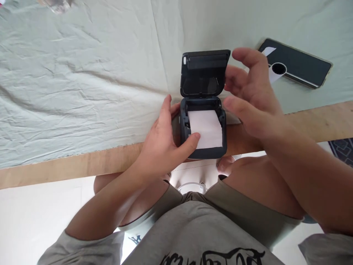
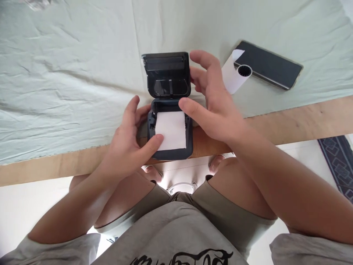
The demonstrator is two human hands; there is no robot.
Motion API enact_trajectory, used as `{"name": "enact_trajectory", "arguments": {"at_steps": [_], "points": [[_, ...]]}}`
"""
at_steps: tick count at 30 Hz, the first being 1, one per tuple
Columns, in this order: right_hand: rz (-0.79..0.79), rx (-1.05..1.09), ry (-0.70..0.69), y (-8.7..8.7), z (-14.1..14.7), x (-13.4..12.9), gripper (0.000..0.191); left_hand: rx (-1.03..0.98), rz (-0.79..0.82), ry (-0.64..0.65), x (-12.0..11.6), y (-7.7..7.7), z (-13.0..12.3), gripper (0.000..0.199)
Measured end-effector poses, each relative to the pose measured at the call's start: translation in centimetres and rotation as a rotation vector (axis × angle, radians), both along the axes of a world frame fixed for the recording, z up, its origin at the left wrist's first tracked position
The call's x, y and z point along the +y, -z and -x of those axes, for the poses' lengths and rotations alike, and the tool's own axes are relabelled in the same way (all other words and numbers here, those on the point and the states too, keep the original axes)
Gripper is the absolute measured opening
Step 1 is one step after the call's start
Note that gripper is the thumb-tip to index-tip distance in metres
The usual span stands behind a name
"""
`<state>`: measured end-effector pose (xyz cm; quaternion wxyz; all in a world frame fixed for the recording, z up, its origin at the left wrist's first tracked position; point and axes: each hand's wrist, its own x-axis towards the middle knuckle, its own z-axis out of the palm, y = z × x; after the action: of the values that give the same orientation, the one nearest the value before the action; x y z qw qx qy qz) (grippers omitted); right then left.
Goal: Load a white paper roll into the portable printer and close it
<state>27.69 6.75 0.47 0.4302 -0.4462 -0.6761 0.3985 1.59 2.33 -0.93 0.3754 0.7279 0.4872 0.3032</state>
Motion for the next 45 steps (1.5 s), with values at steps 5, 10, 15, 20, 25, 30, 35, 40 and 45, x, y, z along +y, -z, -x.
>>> {"name": "enact_trajectory", "arguments": {"at_steps": [5, 10, 15, 20, 25, 30, 35, 40, 45], "points": [[-0.029, 0.203, 0.085, 0.1, 0.0, -0.7, 0.036, -0.013, 0.019, -0.001, 0.0, 0.3, 0.3, 0.097], [0.055, -0.026, 0.008, 0.2, 0.1, -1.0, 0.04, -0.062, 0.056, -0.019, 0.4, -0.2, 0.2, 0.085], [0.079, -0.211, -0.098, -0.3, -0.1, -0.6, 0.045, -0.172, 0.103, -0.127, 0.8, -1.3, -0.7, 0.053], [0.101, -0.249, -0.133, -0.7, -0.7, -0.2, 0.049, -0.192, 0.127, -0.083, 1.1, -2.3, -0.9, 0.039], [0.108, -0.289, -0.221, -1.3, -0.9, 0.4, 0.051, -0.199, 0.143, -0.031, 1.6, -2.3, -0.5, 0.046], [0.109, -0.289, -0.251, -0.7, -0.6, 0.4, 0.055, -0.182, 0.115, -0.024, 1.6, -2.2, -0.4, 0.043], [-0.045, -0.334, -0.177, -0.2, -1.1, -0.7, 0.051, -0.072, 0.055, -0.01, 0.9, -2.1, -0.5, 0.043], [-0.294, -0.405, -0.185, -1.2, -3.1, -2.1, 0.053, -0.029, -0.041, 0.073, 0.1, -2.1, 0.3, 0.053], [-0.337, -0.406, -0.15, -1.3, -2.8, -2.9, 0.038, 0.082, -0.103, 0.098, -0.4, -2.4, 0.9, 0.059]]}}
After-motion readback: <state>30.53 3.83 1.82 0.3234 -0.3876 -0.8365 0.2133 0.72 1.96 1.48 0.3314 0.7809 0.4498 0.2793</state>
